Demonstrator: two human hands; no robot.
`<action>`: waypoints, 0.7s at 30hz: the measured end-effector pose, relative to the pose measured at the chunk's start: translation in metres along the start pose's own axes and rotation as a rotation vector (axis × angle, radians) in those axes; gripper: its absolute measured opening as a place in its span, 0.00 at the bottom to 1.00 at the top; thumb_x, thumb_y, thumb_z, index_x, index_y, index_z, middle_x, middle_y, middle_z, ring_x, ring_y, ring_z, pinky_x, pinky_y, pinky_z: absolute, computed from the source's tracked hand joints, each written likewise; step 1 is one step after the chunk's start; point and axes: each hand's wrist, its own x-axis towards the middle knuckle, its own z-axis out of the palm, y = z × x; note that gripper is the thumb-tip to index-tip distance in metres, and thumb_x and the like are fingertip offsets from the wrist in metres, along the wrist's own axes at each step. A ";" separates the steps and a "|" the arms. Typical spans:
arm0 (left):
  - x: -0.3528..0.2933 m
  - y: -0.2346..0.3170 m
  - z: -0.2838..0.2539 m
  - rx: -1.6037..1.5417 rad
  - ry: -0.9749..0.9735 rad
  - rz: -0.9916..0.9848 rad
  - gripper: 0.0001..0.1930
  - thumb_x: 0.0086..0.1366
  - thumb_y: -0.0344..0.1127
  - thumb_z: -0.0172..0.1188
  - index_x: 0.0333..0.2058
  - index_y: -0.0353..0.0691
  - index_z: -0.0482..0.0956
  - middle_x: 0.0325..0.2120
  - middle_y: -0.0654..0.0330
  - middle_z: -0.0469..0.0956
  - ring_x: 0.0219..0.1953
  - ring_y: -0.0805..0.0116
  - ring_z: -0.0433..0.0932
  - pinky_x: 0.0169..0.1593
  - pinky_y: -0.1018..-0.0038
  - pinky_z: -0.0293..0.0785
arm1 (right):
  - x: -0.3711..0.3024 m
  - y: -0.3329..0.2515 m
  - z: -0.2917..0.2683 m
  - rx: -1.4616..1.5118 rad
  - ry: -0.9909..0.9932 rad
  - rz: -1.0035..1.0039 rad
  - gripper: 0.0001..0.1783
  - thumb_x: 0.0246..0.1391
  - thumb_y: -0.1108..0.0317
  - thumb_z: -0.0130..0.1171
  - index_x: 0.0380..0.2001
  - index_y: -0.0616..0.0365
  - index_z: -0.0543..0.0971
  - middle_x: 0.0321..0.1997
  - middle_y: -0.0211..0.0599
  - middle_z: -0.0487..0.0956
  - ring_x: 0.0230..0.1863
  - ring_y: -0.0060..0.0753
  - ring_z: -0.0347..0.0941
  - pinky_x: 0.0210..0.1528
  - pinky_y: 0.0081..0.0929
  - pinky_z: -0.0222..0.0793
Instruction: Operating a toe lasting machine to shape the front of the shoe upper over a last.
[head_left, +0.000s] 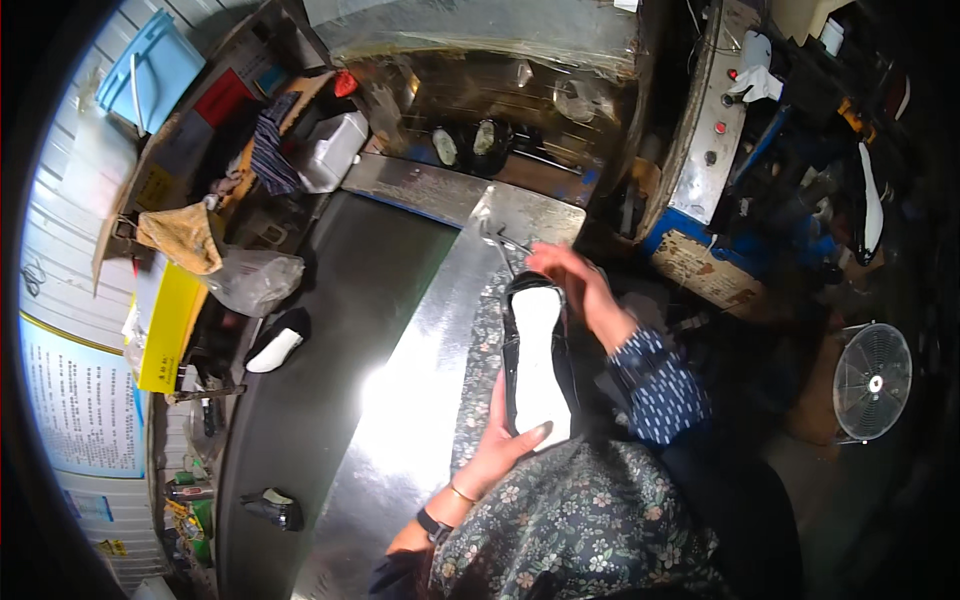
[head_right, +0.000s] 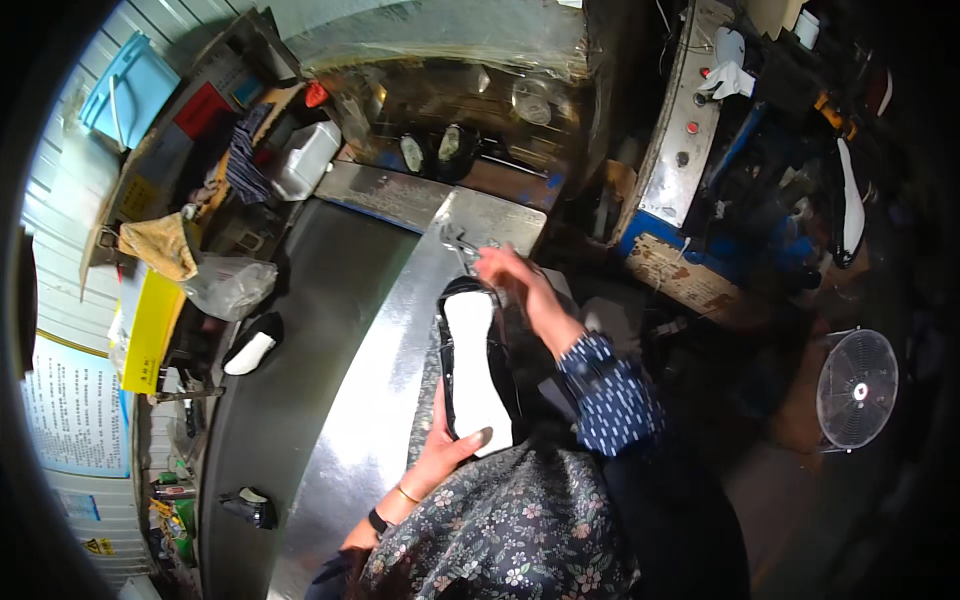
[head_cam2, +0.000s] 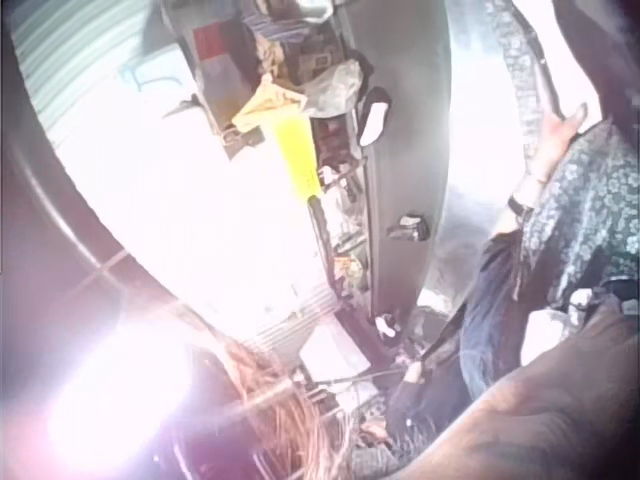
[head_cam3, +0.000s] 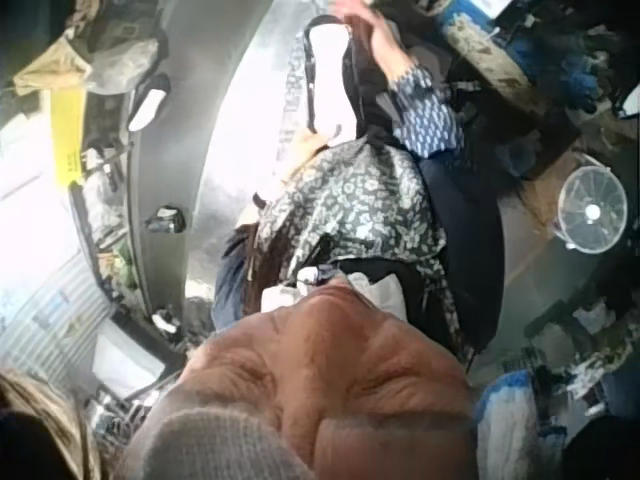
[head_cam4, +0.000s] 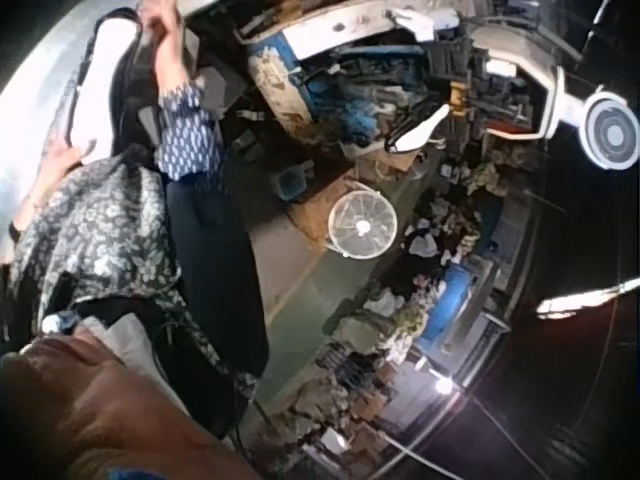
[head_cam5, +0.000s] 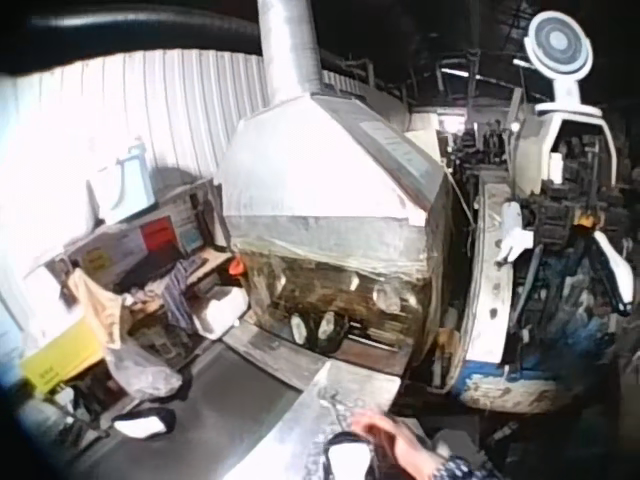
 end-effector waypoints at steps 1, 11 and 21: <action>0.011 0.002 0.002 0.014 -0.030 0.033 0.51 0.64 0.52 0.65 0.72 0.40 0.40 0.64 0.58 0.60 0.63 0.69 0.60 0.65 0.73 0.58 | -0.026 -0.012 -0.005 0.345 -0.101 0.103 0.28 0.68 0.46 0.46 0.52 0.61 0.77 0.53 0.44 0.80 0.50 0.39 0.78 0.56 0.35 0.72; 0.175 0.022 0.023 -0.180 -0.120 -0.156 0.33 0.76 0.59 0.35 0.60 0.34 0.68 0.55 0.54 0.75 0.55 0.64 0.74 0.62 0.68 0.67 | -0.069 -0.019 -0.028 0.293 -0.010 0.109 0.22 0.71 0.48 0.44 0.46 0.56 0.77 0.51 0.31 0.78 0.51 0.26 0.74 0.55 0.27 0.70; 0.172 0.014 0.034 0.646 0.215 -0.023 0.29 0.78 0.49 0.35 0.45 0.29 0.80 0.42 0.45 0.82 0.48 0.57 0.79 0.55 0.69 0.69 | -0.063 -0.012 0.007 -1.196 0.400 -0.232 0.18 0.69 0.59 0.43 0.40 0.60 0.78 0.35 0.54 0.80 0.41 0.51 0.79 0.46 0.35 0.73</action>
